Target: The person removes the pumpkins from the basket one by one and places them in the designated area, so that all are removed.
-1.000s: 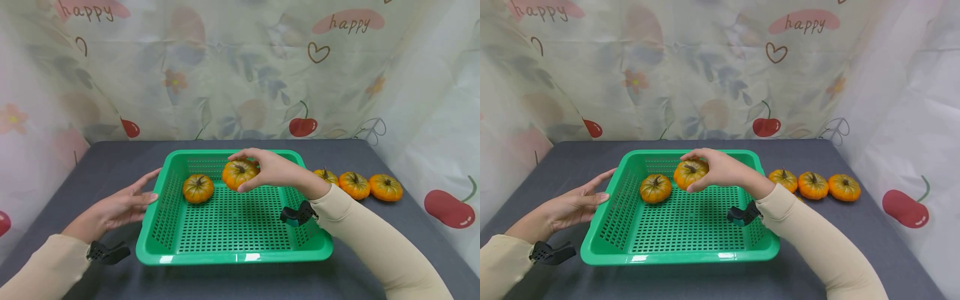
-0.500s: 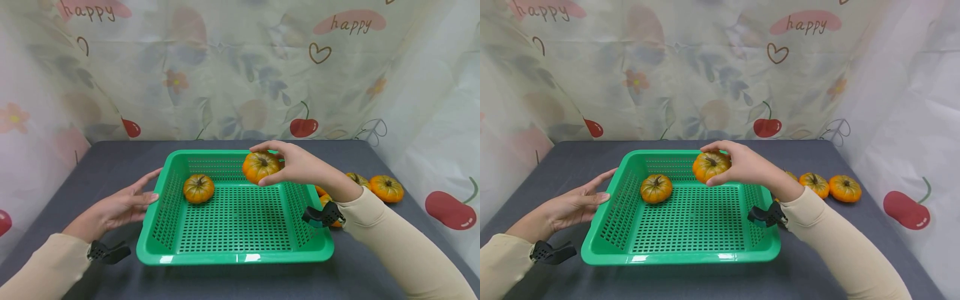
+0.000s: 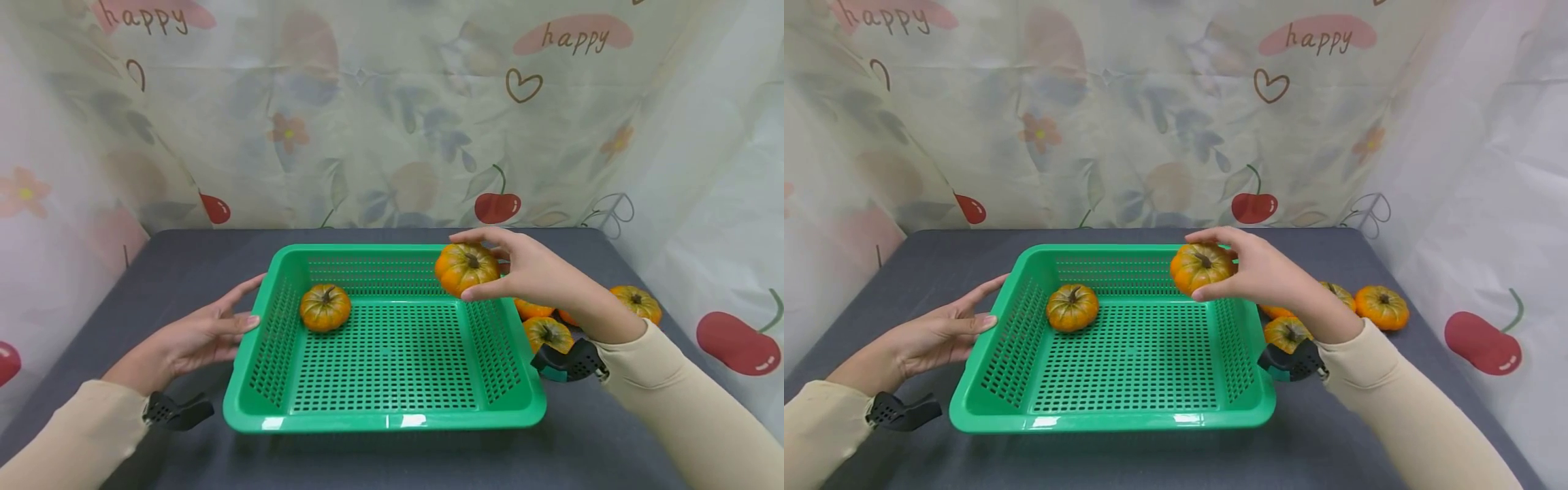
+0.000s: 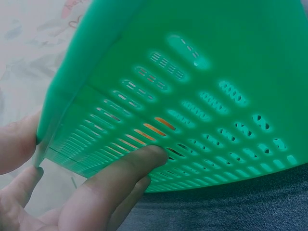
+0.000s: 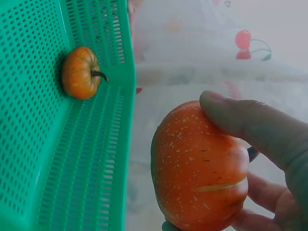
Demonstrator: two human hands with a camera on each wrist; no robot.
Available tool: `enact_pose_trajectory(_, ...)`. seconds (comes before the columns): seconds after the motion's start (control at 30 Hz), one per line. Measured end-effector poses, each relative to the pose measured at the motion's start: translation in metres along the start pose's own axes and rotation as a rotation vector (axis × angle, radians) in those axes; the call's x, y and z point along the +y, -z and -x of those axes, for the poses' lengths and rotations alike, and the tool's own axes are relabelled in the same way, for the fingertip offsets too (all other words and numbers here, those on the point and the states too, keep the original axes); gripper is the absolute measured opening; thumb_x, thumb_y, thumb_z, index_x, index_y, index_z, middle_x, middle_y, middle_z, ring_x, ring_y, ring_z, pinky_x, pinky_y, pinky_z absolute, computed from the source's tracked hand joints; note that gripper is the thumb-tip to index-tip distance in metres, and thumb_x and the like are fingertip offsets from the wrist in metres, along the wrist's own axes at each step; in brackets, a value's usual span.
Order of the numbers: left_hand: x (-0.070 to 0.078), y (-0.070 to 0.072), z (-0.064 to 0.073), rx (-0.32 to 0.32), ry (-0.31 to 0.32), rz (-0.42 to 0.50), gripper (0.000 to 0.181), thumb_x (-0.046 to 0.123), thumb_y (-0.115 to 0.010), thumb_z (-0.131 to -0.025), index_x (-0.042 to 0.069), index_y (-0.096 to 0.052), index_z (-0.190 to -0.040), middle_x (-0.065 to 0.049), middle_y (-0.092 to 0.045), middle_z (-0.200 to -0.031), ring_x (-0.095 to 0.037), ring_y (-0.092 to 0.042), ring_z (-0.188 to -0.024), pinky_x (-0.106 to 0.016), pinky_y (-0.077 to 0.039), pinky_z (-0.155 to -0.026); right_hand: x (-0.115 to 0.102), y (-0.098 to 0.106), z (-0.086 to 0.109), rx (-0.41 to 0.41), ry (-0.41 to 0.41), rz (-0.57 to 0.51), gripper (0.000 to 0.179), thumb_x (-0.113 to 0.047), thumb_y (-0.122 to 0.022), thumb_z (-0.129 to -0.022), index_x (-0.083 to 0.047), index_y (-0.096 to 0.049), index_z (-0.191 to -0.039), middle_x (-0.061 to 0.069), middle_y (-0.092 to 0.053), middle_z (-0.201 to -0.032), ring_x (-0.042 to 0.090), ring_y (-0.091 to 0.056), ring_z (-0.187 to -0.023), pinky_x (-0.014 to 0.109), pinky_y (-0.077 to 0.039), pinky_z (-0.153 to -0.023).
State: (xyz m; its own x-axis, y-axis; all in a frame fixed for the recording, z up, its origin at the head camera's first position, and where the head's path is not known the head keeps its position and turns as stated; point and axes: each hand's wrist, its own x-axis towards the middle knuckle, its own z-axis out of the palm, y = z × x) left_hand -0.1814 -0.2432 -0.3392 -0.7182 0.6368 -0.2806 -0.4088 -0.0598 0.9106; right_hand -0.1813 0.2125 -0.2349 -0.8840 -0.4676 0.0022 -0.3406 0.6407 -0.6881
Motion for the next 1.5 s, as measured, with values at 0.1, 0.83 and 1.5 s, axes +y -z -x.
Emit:
enact_pose_trajectory(0.1,0.000,0.000,0.000,0.002,0.002,0.004,0.082,0.008,-0.046,-0.102,0.038,0.010,-0.154,-0.003,-0.059,-0.130,-0.028,-0.068,-0.107,-0.049,-0.053,-0.092,0.004,0.006,0.008,0.024,-0.018,0.018,0.068,-0.034,-0.080,-0.079,-0.027,-0.049,-0.139,0.000,-0.045,-0.144,0.033,-0.054,-0.119,0.037,-0.055,-0.088)
enact_pose_trajectory(0.83,0.001,-0.004,0.000,0.029,0.005,0.007,0.083,0.008,-0.048,-0.101,0.038,0.008,-0.154,-0.004,-0.058,-0.130,-0.029,-0.067,-0.107,-0.050,-0.053,-0.092,0.044,0.014,0.056,0.235,-0.095,0.027,0.072,-0.027,-0.080,-0.081,-0.021,-0.044,-0.143,0.004,-0.040,-0.147,0.046,-0.044,-0.130,0.045,-0.050,-0.100)
enact_pose_trajectory(1.5,0.000,-0.003,0.000,0.029,0.000,0.000,0.082,0.008,-0.048,-0.101,0.039,0.007,-0.154,-0.003,-0.058,-0.131,-0.029,-0.066,-0.109,-0.052,-0.052,-0.093,0.092,0.021,0.095,0.352,-0.250,0.019,0.074,-0.027,-0.077,-0.084,-0.030,-0.038,-0.147,0.010,-0.032,-0.149,0.033,-0.048,-0.124,0.007,-0.048,-0.071)
